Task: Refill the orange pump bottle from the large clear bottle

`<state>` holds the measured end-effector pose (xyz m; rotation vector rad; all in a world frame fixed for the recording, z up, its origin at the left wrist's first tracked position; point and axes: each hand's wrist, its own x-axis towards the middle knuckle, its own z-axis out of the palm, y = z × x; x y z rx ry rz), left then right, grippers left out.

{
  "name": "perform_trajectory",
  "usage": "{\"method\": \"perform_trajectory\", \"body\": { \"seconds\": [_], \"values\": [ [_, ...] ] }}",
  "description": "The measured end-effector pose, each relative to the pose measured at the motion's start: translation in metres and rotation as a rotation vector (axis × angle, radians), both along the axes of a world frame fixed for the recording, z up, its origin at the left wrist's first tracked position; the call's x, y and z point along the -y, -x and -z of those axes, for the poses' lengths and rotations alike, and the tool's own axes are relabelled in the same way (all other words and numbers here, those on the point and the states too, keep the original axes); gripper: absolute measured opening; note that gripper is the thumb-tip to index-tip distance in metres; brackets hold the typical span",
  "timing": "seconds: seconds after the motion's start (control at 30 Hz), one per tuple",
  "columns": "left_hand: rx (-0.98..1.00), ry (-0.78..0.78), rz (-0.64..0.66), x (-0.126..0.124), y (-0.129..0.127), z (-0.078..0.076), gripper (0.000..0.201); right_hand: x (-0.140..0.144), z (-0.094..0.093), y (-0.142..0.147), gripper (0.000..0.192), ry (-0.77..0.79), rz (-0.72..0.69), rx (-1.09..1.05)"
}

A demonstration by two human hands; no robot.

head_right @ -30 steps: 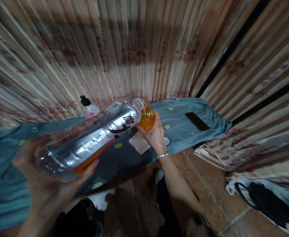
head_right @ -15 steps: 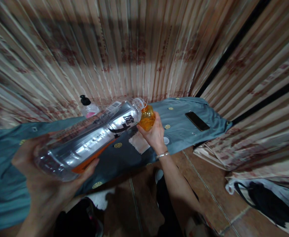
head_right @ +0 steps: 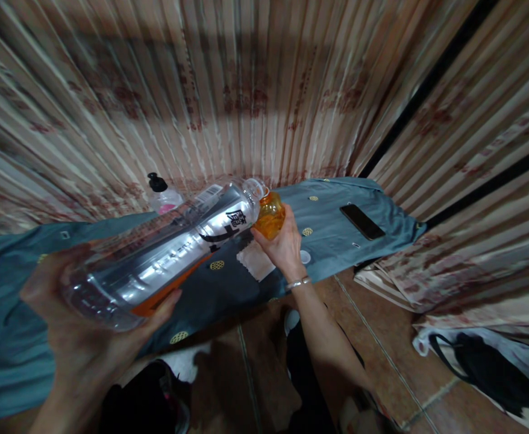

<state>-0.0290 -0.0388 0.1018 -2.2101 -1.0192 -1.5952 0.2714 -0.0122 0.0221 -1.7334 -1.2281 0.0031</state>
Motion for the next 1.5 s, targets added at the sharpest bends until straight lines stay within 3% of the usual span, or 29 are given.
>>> {"method": "perform_trajectory", "body": {
  "seconds": [0.37,0.57,0.7,0.83,1.0,1.5],
  "values": [
    [0.045,-0.006,-0.012,-0.0014,-0.0039,0.0018,0.109,0.0001,-0.0005,-0.0009,0.098,0.015,0.003,-0.005],
    [0.018,-0.034,0.002,-0.0050,-0.0013,0.0032,0.121,0.0003,-0.0012,-0.0006,0.100,0.024,0.009,-0.006],
    [0.052,-0.046,0.000,-0.0038,-0.0029,0.0026,0.116,0.0004,-0.0002,-0.0004,0.100,0.027,0.013,0.002],
    [0.054,0.042,-0.014,0.0008,-0.0054,-0.0006,0.110,0.0004,0.0008,-0.0007,0.099,0.012,0.011,0.006],
    [0.046,-0.018,0.009,0.0007,-0.0063,-0.0017,0.113,-0.0002,0.0006,-0.0012,0.100,0.013,0.013,-0.002],
    [0.086,0.046,-0.016,0.0013,-0.0090,-0.0005,0.101,0.0007,-0.0012,-0.0002,0.099,0.017,0.002,-0.005]
  ]
}}
